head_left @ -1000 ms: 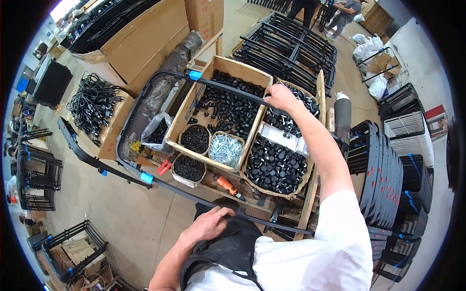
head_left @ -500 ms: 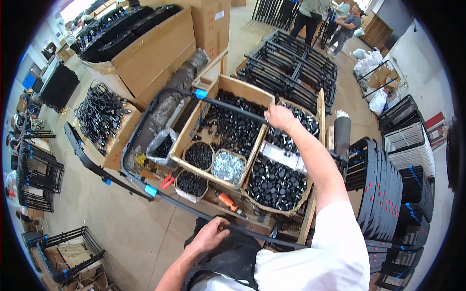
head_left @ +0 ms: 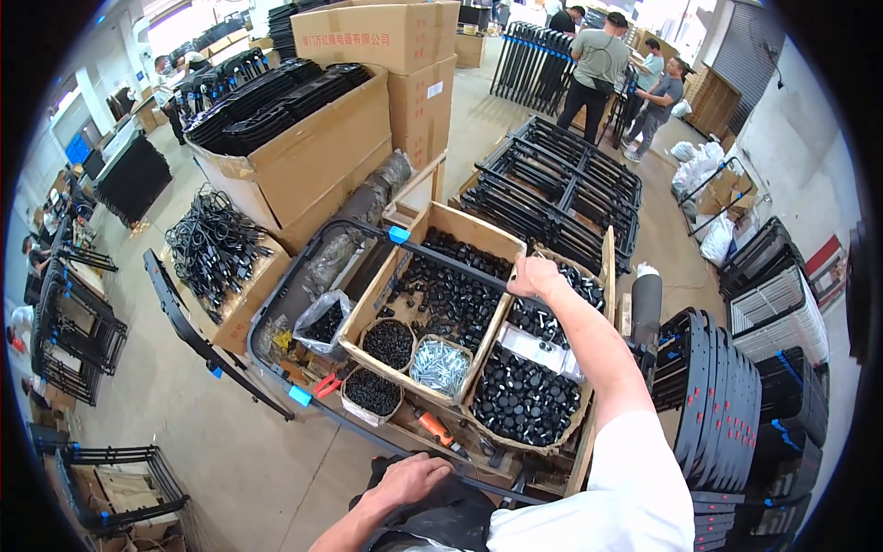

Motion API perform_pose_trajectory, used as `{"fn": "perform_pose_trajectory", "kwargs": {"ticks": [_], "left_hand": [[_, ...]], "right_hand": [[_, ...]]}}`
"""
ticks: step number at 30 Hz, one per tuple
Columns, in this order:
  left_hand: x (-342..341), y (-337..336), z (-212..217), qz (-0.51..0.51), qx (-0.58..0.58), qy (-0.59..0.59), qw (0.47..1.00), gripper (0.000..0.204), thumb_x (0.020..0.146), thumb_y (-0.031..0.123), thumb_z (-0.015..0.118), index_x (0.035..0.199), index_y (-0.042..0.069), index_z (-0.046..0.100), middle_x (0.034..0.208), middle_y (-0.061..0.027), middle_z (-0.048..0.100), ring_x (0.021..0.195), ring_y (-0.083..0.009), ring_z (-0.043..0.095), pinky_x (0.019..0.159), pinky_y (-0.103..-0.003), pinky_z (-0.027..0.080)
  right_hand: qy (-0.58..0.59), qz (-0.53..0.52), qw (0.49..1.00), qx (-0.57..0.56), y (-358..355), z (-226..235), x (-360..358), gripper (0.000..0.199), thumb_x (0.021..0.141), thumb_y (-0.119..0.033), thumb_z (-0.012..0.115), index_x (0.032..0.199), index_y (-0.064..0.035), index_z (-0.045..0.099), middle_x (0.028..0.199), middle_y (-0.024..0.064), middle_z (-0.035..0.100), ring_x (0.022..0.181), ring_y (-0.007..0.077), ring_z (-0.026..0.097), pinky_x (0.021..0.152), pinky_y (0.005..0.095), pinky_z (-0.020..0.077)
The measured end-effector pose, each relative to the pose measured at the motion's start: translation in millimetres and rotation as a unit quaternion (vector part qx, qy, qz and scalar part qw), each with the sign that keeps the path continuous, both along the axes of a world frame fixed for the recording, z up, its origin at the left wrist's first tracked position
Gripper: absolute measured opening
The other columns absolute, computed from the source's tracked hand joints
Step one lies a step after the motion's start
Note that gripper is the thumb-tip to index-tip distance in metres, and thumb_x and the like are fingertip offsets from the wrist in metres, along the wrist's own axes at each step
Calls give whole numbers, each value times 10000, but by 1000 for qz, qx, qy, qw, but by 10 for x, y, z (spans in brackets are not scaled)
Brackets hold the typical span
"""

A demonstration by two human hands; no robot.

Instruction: Assembling internal components and power cords into a plastic heater housing.

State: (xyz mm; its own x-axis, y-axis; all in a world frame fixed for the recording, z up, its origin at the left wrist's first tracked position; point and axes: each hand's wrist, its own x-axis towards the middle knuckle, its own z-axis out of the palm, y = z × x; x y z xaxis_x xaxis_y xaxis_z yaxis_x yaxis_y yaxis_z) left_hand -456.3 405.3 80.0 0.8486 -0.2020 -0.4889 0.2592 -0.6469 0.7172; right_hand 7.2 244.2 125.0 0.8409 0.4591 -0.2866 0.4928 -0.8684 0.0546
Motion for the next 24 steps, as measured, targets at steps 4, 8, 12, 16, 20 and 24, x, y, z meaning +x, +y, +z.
{"fn": "perform_pose_trajectory", "kwargs": {"ticks": [4,8,12,16,20,24], "left_hand": [[-23,-14,70,30,-17,-52,998,372,1023,320,642,1378,206,647,1161,-187,646,1168,-364,636,1024,-441,516],[-104,104,-169,115,-101,-37,987,479,947,229,722,1408,193,600,1147,-182,604,1112,-331,621,1006,-418,521],[-119,90,-81,54,-83,-8,995,468,959,188,692,1418,203,604,1163,-166,632,1112,-292,630,990,-396,520],[-49,152,113,48,-166,179,969,453,990,205,612,1442,197,597,1167,-167,682,1065,-283,668,983,-404,532],[-151,82,-117,26,-141,-21,989,384,1066,310,522,1416,207,641,1262,-141,724,1164,-319,694,1017,-432,526],[-25,108,-41,6,-39,-40,998,386,1067,430,544,1388,268,683,1252,-145,730,1182,-363,680,1002,-462,545]], "right_hand": [[-14,9,1000,-4,-34,-246,159,593,961,-526,602,1157,9,764,1190,224,757,1155,327,732,952,448,585],[-57,29,997,-48,121,-188,57,701,1002,-647,522,1129,-9,786,1192,190,767,1129,313,744,939,448,585],[-50,35,997,-39,-89,-354,162,631,1006,-591,529,1092,-23,788,1152,204,771,1114,335,746,926,465,590],[-57,29,997,-51,94,-153,5,581,984,-552,559,1089,-33,796,1154,200,772,1107,326,749,914,468,599],[-10,142,971,-195,14,72,76,473,845,-434,688,1085,-43,802,1189,220,757,1083,337,756,956,451,596],[-56,147,982,-107,3,-38,128,351,826,-267,667,1080,-69,807,1209,191,758,1090,338,754,935,426,605]]}}
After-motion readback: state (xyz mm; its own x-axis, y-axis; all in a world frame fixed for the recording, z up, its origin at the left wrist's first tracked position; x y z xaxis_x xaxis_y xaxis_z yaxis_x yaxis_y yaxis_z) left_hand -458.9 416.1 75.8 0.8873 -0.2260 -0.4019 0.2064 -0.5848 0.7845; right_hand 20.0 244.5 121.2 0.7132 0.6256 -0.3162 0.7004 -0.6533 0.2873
